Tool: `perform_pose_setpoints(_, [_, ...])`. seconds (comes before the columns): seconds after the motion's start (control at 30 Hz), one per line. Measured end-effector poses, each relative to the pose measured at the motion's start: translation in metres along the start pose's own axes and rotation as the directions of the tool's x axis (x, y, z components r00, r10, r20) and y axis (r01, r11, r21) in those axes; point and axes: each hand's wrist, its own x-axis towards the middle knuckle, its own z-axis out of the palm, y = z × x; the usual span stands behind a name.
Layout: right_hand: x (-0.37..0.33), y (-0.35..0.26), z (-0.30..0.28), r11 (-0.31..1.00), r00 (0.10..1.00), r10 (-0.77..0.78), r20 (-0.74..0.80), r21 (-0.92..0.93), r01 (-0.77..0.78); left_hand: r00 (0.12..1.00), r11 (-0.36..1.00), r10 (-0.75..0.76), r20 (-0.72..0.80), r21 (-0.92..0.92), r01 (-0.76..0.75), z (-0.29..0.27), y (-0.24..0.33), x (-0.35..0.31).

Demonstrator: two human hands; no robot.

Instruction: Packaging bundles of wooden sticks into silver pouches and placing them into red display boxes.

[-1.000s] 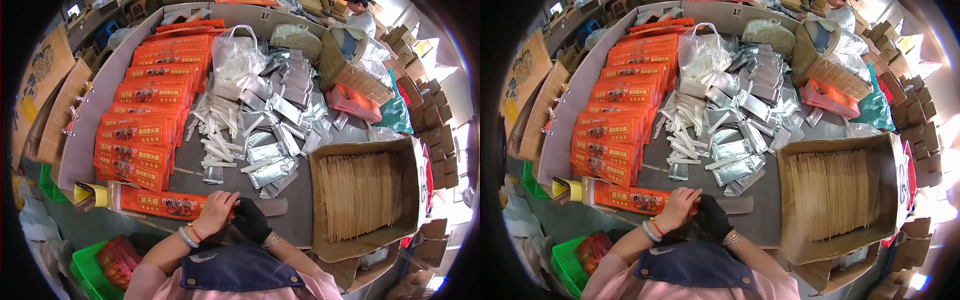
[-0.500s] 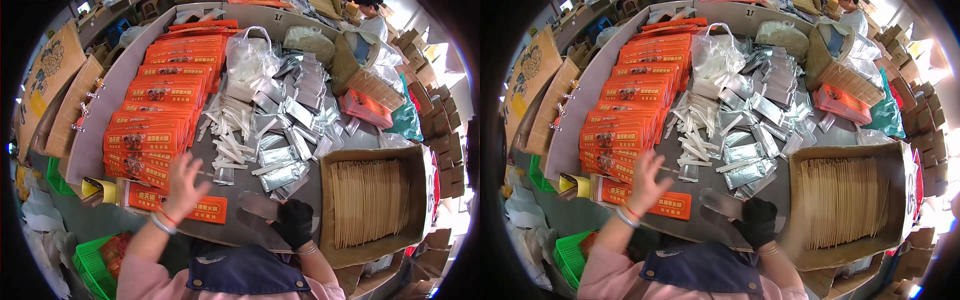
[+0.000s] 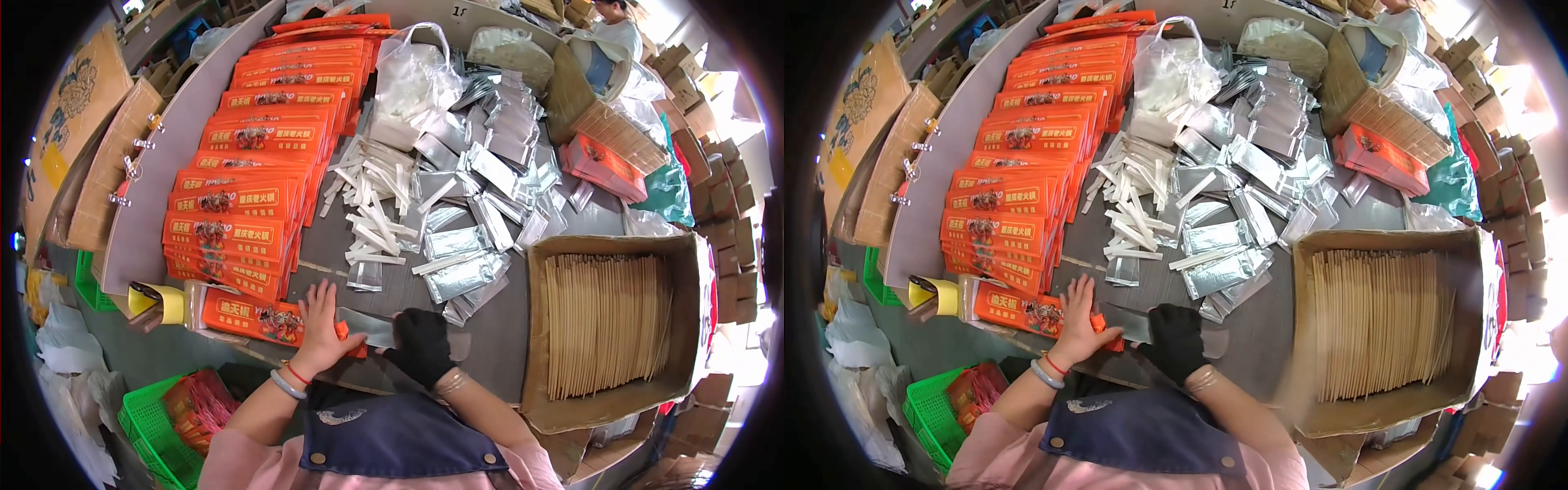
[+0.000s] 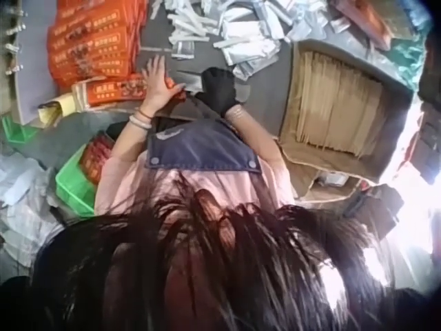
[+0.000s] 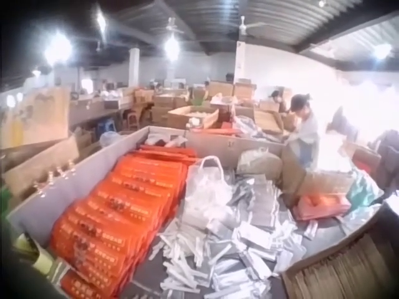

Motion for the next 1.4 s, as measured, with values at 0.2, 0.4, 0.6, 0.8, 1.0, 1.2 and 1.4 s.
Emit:
perform_pose_setpoints(0.2, [-0.027, 0.035, -0.043, 0.983, 0.991, 0.131, -0.020, -0.131, -0.132, 1.000, 0.999, 0.012, -0.012, -0.037, -0.012, -0.010, 0.019, -0.002])
perform_pose_setpoints(0.4, [-0.041, 0.023, -0.063, 0.967, 0.990, 0.140, 0.005, -0.217, -0.136, 0.984, 0.994, 0.095, -0.148, -0.031, -0.101, -0.001, 0.015, -0.003])
perform_pose_setpoints(0.6, [-0.041, 0.019, -0.059, 0.970, 0.993, 0.090, 0.073, -0.231, -0.071, 0.984, 0.985, 0.128, -0.127, -0.101, -0.141, -0.003, 0.008, -0.003])
perform_pose_setpoints(0.8, [-0.027, 0.018, -0.019, 0.998, 0.992, 0.017, 0.123, -0.062, -0.009, 0.998, 0.997, 0.039, 0.052, -0.073, -0.036, -0.011, 0.018, 0.002])
perform_pose_setpoints(1.0, [-0.006, -0.004, 0.007, 0.993, 0.993, -0.118, -0.024, -0.025, 0.117, 0.972, 0.987, 0.156, 0.177, 0.022, -0.162, -0.010, 0.012, 0.005])
perform_pose_setpoints(1.2, [-0.064, 0.074, -0.075, 0.958, 0.913, 0.210, -0.349, -0.112, -0.263, 0.950, 0.926, 0.300, -0.086, -0.215, -0.312, 0.003, 0.063, 0.060])
perform_pose_setpoints(1.4, [-0.132, 0.137, -0.111, 0.481, 0.531, 0.659, -0.533, -0.244, -0.842, 0.912, 0.920, 0.389, -0.131, 0.098, -0.379, 0.049, 0.088, 0.134])
